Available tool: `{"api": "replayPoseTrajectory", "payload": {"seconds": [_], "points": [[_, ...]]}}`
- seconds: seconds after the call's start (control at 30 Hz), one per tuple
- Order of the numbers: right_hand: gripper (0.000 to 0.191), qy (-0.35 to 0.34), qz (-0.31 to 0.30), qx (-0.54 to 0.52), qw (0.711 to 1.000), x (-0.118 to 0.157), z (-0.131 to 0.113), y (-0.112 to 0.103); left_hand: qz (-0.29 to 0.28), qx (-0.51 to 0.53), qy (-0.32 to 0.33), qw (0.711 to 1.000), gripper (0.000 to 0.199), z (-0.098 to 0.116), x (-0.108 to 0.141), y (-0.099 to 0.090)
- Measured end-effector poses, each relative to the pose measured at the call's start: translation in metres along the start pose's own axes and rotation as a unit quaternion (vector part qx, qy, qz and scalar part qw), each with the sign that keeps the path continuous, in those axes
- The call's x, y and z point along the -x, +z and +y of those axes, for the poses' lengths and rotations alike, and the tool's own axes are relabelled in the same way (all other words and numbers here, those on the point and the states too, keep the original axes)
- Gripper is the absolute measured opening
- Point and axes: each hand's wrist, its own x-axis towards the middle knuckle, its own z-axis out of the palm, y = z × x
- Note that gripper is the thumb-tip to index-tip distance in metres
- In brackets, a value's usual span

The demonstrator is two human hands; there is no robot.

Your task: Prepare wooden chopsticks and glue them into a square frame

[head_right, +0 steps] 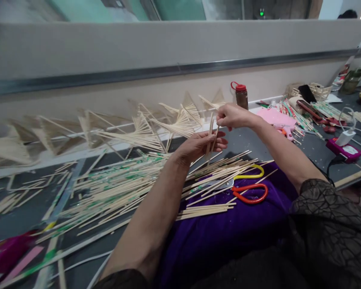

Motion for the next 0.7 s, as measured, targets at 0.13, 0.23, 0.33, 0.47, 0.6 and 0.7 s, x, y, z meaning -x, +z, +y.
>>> {"api": "replayPoseTrajectory", "payload": {"seconds": [0.13, 0.23, 0.33, 0.47, 0.6, 0.7], "points": [[0.006, -0.012, 0.022, -0.129, 0.991, -0.009, 0.018, 0.014, -0.02, 0.022, 0.005, 1.0, 0.045, -0.015, -0.014, 0.0], [0.006, -0.021, 0.045, -0.132, 0.99, -0.012, 0.023, 0.019, -0.007, 0.018, 0.041, 0.999, 0.044, -0.024, -0.023, -0.001], [0.007, -0.027, 0.065, -0.129, 0.989, -0.013, 0.022, 0.018, 0.007, 0.01, 0.078, 0.997, 0.04, -0.026, -0.03, -0.002], [0.01, -0.045, 0.086, -0.141, 0.985, -0.015, 0.02, 0.016, 0.02, 0.025, 0.101, 0.994, 0.041, -0.026, -0.042, 0.0], [0.011, -0.037, 0.098, -0.138, 0.985, -0.019, 0.027, 0.019, 0.061, 0.031, 0.1, 0.993, 0.044, -0.037, -0.05, 0.0], [0.01, -0.023, 0.096, -0.157, 0.983, -0.021, 0.034, 0.021, 0.073, 0.017, 0.076, 0.994, 0.045, -0.051, -0.049, -0.001]]}}
